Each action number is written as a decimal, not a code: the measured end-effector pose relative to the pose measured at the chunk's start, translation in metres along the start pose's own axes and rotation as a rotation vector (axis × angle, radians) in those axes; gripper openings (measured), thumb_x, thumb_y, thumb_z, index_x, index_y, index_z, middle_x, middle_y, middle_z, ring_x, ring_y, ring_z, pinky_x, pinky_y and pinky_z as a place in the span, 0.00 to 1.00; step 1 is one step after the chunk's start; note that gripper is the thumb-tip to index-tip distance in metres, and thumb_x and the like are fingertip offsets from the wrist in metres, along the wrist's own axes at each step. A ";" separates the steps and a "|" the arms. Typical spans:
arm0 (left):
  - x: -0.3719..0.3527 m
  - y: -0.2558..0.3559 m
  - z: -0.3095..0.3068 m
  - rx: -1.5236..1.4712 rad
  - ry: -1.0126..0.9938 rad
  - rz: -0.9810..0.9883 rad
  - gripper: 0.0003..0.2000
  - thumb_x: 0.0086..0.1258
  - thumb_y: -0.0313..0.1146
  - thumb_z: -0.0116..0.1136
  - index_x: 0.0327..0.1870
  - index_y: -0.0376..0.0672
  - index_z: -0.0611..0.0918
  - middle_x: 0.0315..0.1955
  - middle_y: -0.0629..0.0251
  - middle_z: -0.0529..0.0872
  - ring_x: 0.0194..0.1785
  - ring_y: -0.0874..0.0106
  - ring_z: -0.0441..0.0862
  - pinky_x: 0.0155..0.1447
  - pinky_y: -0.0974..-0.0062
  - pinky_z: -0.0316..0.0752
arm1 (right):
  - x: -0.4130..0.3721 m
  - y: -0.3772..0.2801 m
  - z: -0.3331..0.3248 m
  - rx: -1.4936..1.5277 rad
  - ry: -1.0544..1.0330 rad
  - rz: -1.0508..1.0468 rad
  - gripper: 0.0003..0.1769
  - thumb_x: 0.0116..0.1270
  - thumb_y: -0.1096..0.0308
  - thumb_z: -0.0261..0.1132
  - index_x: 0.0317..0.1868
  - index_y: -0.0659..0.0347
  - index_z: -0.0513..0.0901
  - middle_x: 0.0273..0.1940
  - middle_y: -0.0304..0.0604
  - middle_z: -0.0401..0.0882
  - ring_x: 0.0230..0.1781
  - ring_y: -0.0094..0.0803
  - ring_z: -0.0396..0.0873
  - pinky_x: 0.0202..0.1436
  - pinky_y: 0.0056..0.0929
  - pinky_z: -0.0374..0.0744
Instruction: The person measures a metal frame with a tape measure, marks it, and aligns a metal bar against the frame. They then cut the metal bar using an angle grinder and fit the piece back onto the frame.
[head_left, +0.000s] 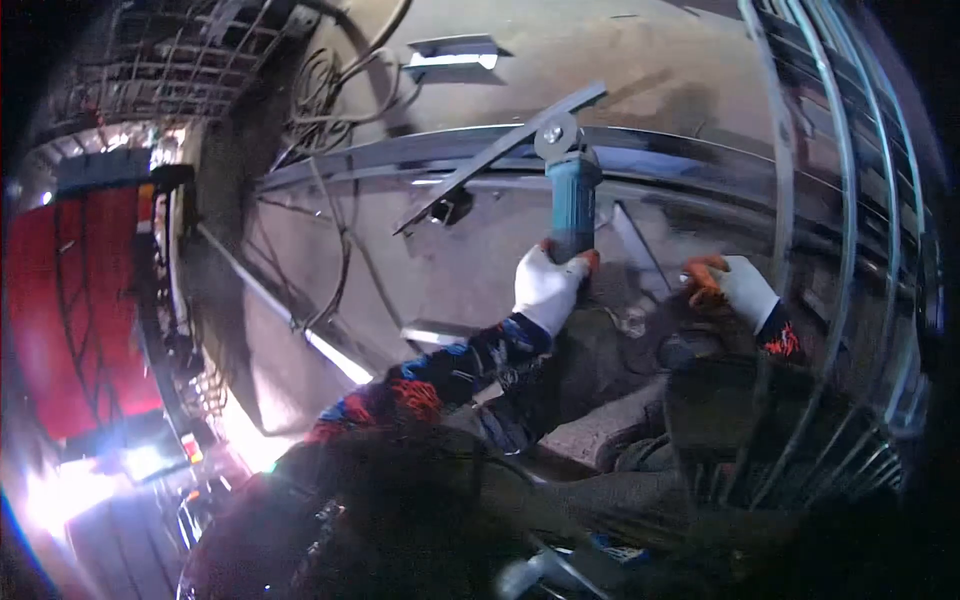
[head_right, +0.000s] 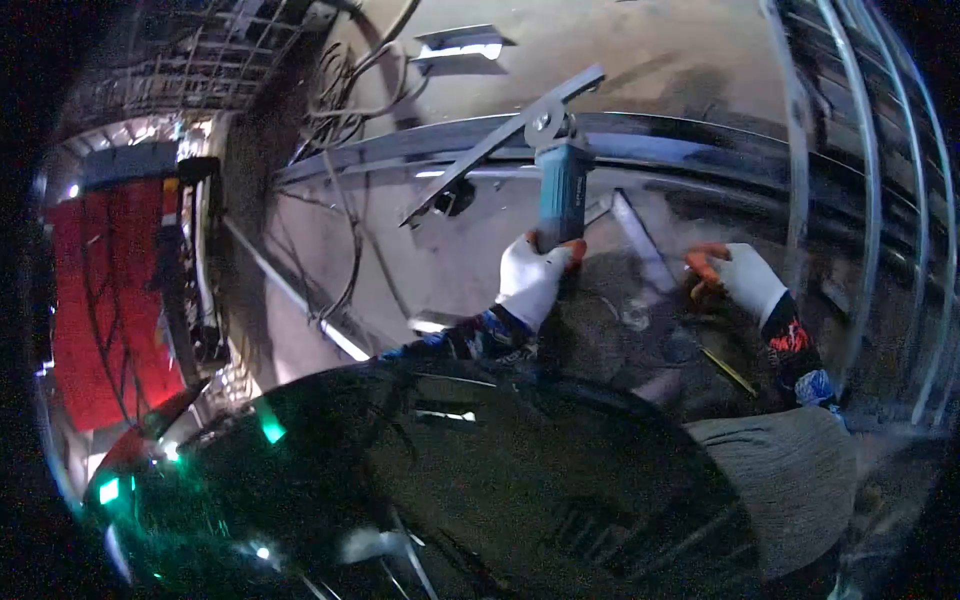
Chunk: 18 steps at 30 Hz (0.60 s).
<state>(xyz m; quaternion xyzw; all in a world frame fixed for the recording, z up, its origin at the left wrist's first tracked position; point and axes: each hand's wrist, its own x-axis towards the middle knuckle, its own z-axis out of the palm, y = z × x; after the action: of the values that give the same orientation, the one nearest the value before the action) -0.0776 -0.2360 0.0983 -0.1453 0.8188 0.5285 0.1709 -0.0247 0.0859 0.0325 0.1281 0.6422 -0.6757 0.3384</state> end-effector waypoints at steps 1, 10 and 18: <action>-0.009 0.001 -0.002 -0.017 0.051 -0.061 0.21 0.62 0.38 0.74 0.47 0.29 0.84 0.28 0.64 0.87 0.33 0.77 0.82 0.39 0.74 0.78 | 0.003 -0.021 0.009 0.006 -0.030 -0.010 0.22 0.79 0.59 0.63 0.60 0.70 0.83 0.47 0.47 0.88 0.43 0.32 0.87 0.46 0.33 0.86; -0.051 -0.065 0.019 -0.177 0.440 -0.176 0.16 0.65 0.33 0.73 0.47 0.29 0.84 0.35 0.65 0.88 0.37 0.75 0.82 0.44 0.75 0.76 | 0.027 -0.040 0.023 0.019 -0.049 -0.137 0.17 0.78 0.67 0.60 0.56 0.71 0.85 0.43 0.41 0.89 0.39 0.23 0.85 0.44 0.27 0.81; -0.028 -0.117 0.045 -0.004 0.519 -0.140 0.20 0.63 0.43 0.72 0.43 0.33 0.85 0.34 0.55 0.90 0.40 0.62 0.87 0.50 0.66 0.78 | 0.030 0.004 0.005 -0.329 -0.082 -0.243 0.17 0.78 0.65 0.56 0.57 0.66 0.86 0.41 0.40 0.89 0.35 0.28 0.87 0.40 0.28 0.82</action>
<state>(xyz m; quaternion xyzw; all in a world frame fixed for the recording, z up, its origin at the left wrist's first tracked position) 0.0027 -0.2395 -0.0021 -0.3326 0.8221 0.4620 -0.0086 -0.0432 0.0730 0.0119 -0.0350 0.7403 -0.6022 0.2966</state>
